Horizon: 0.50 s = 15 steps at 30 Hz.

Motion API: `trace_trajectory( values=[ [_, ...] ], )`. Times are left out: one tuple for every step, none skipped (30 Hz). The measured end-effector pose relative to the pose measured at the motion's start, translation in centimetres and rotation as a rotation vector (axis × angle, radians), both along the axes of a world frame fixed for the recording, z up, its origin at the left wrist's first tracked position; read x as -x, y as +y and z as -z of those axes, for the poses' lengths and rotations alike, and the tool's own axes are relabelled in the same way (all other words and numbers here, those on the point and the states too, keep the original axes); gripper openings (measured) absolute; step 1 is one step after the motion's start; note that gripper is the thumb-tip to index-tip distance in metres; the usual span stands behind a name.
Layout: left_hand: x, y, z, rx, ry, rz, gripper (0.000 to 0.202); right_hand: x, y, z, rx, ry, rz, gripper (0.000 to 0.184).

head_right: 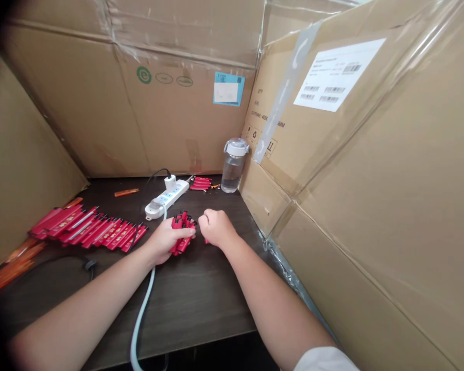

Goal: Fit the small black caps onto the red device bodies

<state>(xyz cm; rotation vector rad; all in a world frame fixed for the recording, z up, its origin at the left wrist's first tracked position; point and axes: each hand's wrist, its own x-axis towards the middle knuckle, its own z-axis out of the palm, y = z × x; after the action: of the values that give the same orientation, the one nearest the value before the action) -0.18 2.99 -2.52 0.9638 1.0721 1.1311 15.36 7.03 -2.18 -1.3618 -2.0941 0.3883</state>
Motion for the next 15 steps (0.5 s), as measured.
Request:
trace_trajectory(
  values=[
    [0.13, 0.19, 0.02, 0.051, -0.005, 0.019, 0.030, -0.13, -0.05, -0.03, 0.025, -0.051, -0.014, 0.023],
    [0.25, 0.32, -0.01, 0.094, 0.007, 0.031, 0.030, -0.24, -0.08, -0.02, 0.049, -0.098, -0.030, 0.022],
    [0.34, 0.40, -0.05, 0.126, 0.031, 0.041, 0.030, -0.36, -0.09, 0.02, 0.072, -0.140, -0.048, 0.021],
    [0.40, 0.44, -0.09, 0.148, 0.057, 0.051, 0.030, -0.47, -0.09, 0.08, 0.090, -0.174, -0.060, 0.019],
    [0.44, 0.43, -0.10, 0.158, 0.081, 0.056, 0.030, -0.58, -0.08, 0.16, 0.100, -0.199, -0.066, 0.018],
    [0.46, 0.41, -0.08, 0.160, 0.098, 0.058, 0.030, -0.68, -0.07, 0.23, 0.106, -0.214, -0.068, 0.017],
    [0.45, 0.37, -0.01, 0.155, 0.105, 0.056, 0.030, -0.78, -0.06, 0.30, 0.108, -0.220, -0.069, 0.016],
    [0.43, 0.34, 0.10, 0.145, 0.104, 0.052, 0.030, -0.86, -0.06, 0.34, 0.108, -0.216, -0.071, 0.015],
    [0.40, 0.31, 0.22, 0.127, 0.096, 0.047, 0.030, -0.93, -0.08, 0.35, 0.108, -0.202, -0.077, 0.014],
    [0.36, 0.30, 0.36, 0.099, 0.089, 0.037, 0.031, -0.98, -0.10, 0.33, 0.109, -0.176, -0.083, 0.012],
    [0.33, 0.30, 0.48, 0.062, 0.087, 0.021, 0.032, -0.99, -0.14, 0.27, 0.112, -0.138, -0.088, 0.011],
    [0.31, 0.32, 0.57, 0.018, 0.092, -0.004, 0.034, -0.97, -0.20, 0.19, 0.123, -0.084, -0.088, 0.009],
    [0.30, 0.34, 0.64, -0.030, 0.102, -0.037, 0.035, -0.90, -0.29, 0.08, 0.144, -0.012, -0.090, 0.007],
    [0.31, 0.37, 0.67, -0.079, 0.114, -0.073, 0.037, -0.79, -0.39, -0.04, 0.179, 0.077, -0.099, 0.007],
    [0.33, 0.38, 0.68, -0.125, 0.123, -0.103, 0.038, -0.64, -0.52, -0.16, 0.221, 0.176, -0.116, 0.006]
  ],
)
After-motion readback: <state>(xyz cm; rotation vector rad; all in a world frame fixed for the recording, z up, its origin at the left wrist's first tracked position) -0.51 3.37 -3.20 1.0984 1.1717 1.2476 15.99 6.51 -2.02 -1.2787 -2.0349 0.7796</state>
